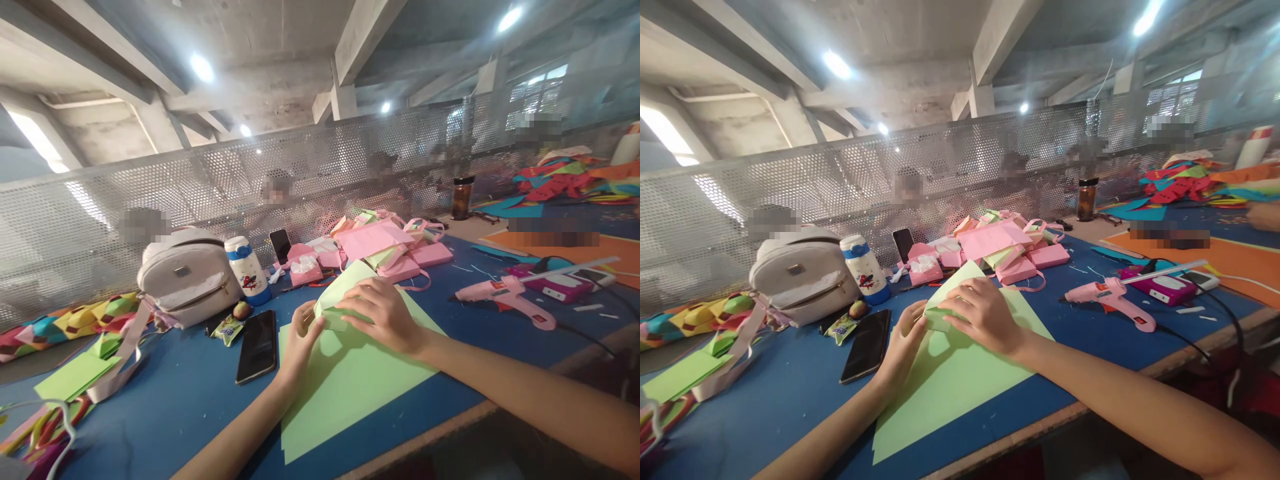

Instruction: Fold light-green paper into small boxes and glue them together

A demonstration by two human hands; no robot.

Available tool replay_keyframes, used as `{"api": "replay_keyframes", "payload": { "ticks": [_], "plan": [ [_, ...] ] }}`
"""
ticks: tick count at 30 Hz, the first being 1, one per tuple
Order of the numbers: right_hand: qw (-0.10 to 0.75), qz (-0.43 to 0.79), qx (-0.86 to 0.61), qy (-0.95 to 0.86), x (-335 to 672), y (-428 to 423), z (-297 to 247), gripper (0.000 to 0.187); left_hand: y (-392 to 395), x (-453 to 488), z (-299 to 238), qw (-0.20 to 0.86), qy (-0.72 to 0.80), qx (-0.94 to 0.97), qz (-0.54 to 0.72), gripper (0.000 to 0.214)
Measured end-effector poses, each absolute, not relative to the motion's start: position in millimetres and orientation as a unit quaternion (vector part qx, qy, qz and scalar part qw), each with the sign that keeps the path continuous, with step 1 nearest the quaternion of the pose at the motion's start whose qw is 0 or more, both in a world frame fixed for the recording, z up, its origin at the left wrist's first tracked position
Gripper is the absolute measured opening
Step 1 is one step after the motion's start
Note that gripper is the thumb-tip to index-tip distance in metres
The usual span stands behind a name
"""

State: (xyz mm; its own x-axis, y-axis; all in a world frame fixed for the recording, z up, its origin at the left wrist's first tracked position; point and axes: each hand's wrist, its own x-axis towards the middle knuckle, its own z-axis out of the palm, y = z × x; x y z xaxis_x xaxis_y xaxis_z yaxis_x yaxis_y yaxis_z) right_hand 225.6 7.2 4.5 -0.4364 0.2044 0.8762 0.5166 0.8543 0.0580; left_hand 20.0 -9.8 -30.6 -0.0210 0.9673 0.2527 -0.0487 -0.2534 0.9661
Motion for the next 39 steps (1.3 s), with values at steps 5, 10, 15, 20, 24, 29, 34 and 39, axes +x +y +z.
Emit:
{"api": "replay_keyframes", "payload": {
  "ticks": [5, 10, 15, 20, 24, 29, 34, 39],
  "plan": [
    [0.496, -0.154, -0.231, -0.823, 227, 9, 3, 0.02, -11, 22, -36, 0.468, 0.421, 0.495, 0.599, 0.064],
    [0.495, -0.144, -0.224, -0.827, 227, 11, 2, 0.016, -14, 24, -34, 0.473, 0.418, 0.474, 0.614, 0.066],
    [0.52, -0.125, -0.214, -0.817, 225, 9, 3, 0.008, -15, 24, -33, 0.46, 0.423, 0.482, 0.614, 0.066],
    [0.531, -0.097, -0.225, -0.811, 222, 7, 4, 0.011, -19, 27, -30, 0.449, 0.413, 0.511, 0.606, 0.064],
    [0.523, -0.071, -0.234, -0.816, 221, 7, 3, 0.008, -23, 30, -27, 0.433, 0.41, 0.541, 0.593, 0.063],
    [0.507, -0.039, -0.236, -0.828, 217, 5, 1, 0.005, -22, 29, -27, 0.372, 0.418, 0.588, 0.584, 0.058],
    [0.505, -0.011, -0.224, -0.833, 215, 3, -3, 0.012, -28, 26, -22, 0.204, 0.454, 0.662, 0.561, 0.045],
    [0.509, 0.004, -0.217, -0.833, 217, 5, -6, 0.01, -32, 26, -19, 0.12, 0.479, 0.688, 0.531, 0.045]
  ]
}}
